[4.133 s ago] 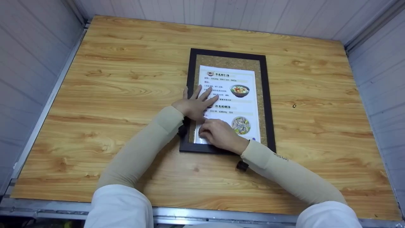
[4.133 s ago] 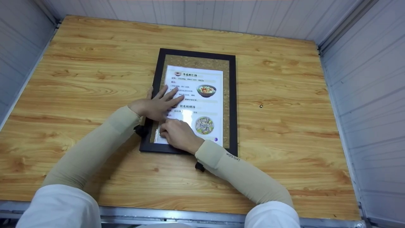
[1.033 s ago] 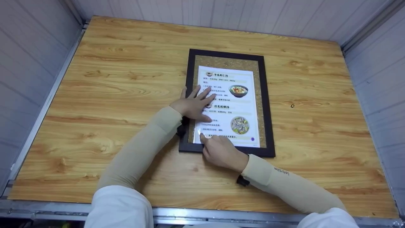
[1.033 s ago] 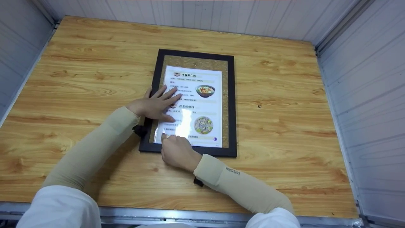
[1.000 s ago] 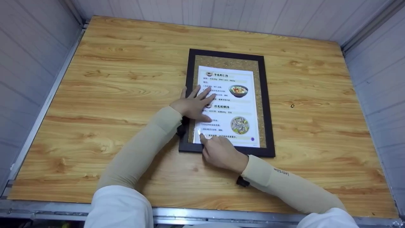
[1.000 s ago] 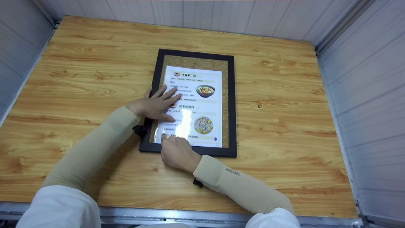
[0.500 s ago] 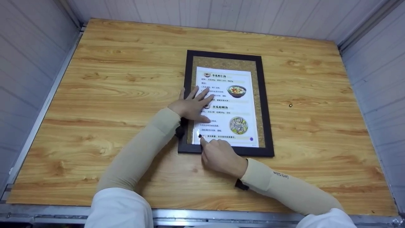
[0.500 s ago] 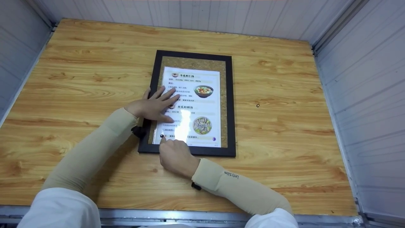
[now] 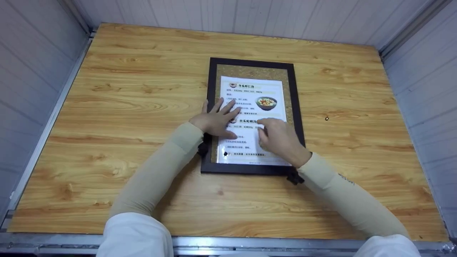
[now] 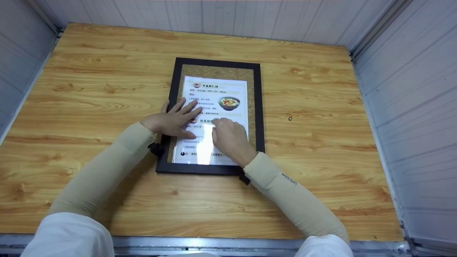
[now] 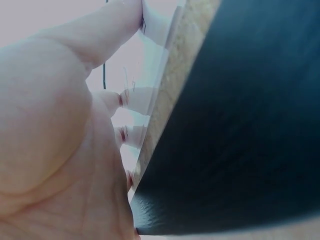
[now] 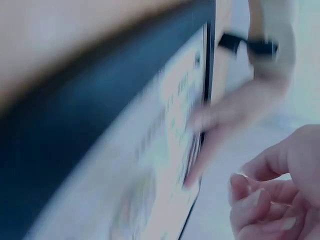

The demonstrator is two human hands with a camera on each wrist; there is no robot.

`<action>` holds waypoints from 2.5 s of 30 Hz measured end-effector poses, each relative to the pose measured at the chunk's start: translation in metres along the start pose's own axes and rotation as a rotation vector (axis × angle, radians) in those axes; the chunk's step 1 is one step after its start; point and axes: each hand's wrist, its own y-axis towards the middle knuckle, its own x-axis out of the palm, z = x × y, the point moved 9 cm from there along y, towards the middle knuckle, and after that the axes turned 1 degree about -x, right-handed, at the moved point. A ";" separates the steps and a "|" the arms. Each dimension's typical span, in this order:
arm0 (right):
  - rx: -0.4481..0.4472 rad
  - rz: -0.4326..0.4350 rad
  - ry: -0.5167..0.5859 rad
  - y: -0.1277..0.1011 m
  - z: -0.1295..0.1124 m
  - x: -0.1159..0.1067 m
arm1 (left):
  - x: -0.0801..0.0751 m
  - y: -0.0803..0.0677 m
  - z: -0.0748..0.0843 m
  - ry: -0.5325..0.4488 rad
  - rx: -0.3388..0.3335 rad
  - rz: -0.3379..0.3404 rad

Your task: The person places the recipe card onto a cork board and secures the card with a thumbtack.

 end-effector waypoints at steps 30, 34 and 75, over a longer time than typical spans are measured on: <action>0.439 -0.162 -0.083 -0.012 0.195 -0.018 | 0.001 -0.001 0.001 -0.014 0.013 -0.003; 0.458 -0.122 -0.059 -0.012 0.202 -0.020 | 0.001 -0.001 0.001 -0.006 0.014 -0.004; 0.422 -0.026 0.243 0.004 0.196 -0.021 | 0.000 -0.001 0.001 -0.025 0.026 0.005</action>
